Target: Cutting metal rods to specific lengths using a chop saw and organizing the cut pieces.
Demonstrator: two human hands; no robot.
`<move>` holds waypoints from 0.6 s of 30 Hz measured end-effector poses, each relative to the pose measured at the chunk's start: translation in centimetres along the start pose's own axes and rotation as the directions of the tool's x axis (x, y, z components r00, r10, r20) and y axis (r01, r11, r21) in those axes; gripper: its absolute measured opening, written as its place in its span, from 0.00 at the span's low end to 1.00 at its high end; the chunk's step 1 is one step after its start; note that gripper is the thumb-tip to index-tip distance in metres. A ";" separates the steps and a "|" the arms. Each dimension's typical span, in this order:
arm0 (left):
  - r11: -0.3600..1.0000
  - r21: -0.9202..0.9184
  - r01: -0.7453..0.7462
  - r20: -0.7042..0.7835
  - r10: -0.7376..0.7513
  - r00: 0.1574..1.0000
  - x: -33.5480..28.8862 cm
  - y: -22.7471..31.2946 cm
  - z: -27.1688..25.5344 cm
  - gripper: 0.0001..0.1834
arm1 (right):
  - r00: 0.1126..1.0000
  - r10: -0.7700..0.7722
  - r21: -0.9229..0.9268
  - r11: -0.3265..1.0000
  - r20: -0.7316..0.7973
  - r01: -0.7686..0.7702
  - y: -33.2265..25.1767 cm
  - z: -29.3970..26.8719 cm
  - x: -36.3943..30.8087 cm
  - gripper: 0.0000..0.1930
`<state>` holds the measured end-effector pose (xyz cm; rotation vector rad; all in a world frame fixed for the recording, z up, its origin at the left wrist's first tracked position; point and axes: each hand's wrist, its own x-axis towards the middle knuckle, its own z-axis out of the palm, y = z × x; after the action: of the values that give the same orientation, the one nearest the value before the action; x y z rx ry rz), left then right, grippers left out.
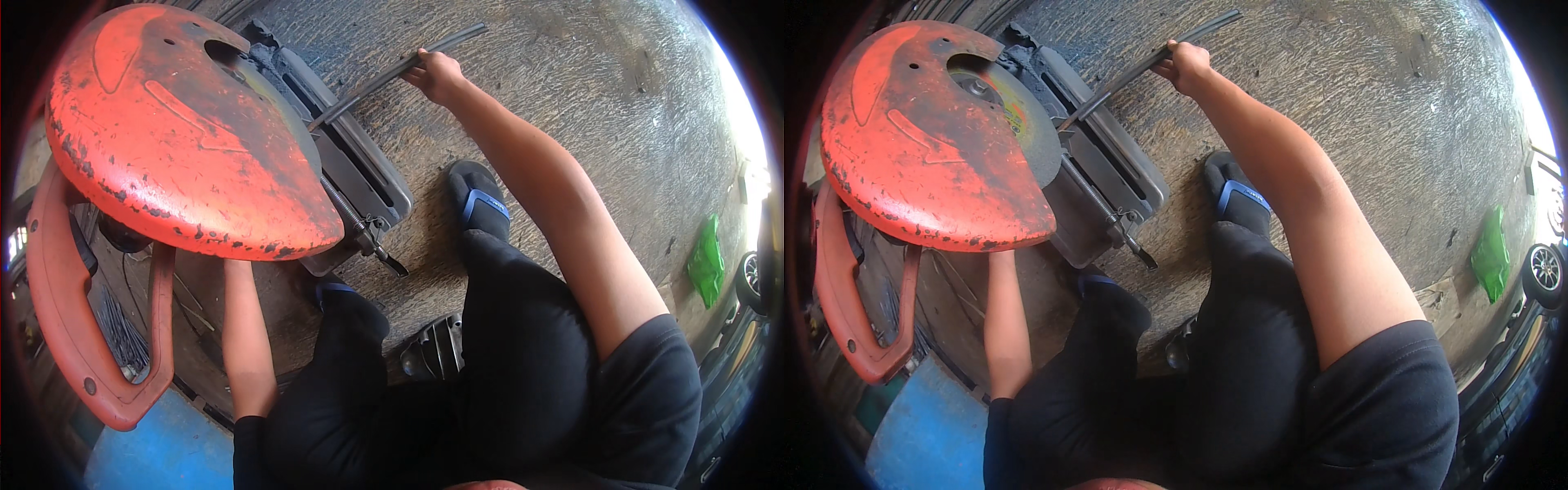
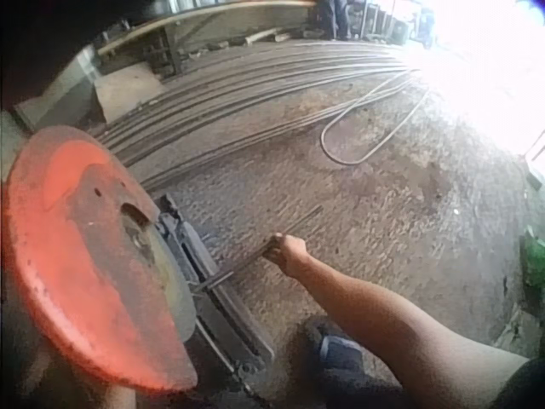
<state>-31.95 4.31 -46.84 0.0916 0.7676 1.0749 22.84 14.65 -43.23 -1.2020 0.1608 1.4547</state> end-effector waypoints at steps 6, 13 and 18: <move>0.988 0.138 -0.072 0.088 0.060 0.994 -0.3 -0.4 0.2 0.23 | 1.000 0.018 0.001 1.000 0.026 -0.018 0.2 0.0 0.3 0.08; 0.992 0.121 -0.028 -0.076 0.037 0.996 -0.9 -0.5 3.1 0.18 | 1.000 0.019 -0.023 1.000 0.020 -0.018 0.0 0.3 0.0 0.09; 0.937 0.317 -0.148 -0.190 0.215 0.958 -0.6 -1.7 3.0 0.17 | 1.000 0.017 -0.020 1.000 0.019 -0.016 0.2 -0.1 0.1 0.09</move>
<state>-29.01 3.84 -44.94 0.3109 1.1411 1.1500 22.76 14.57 -43.44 -1.2049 0.1442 1.4847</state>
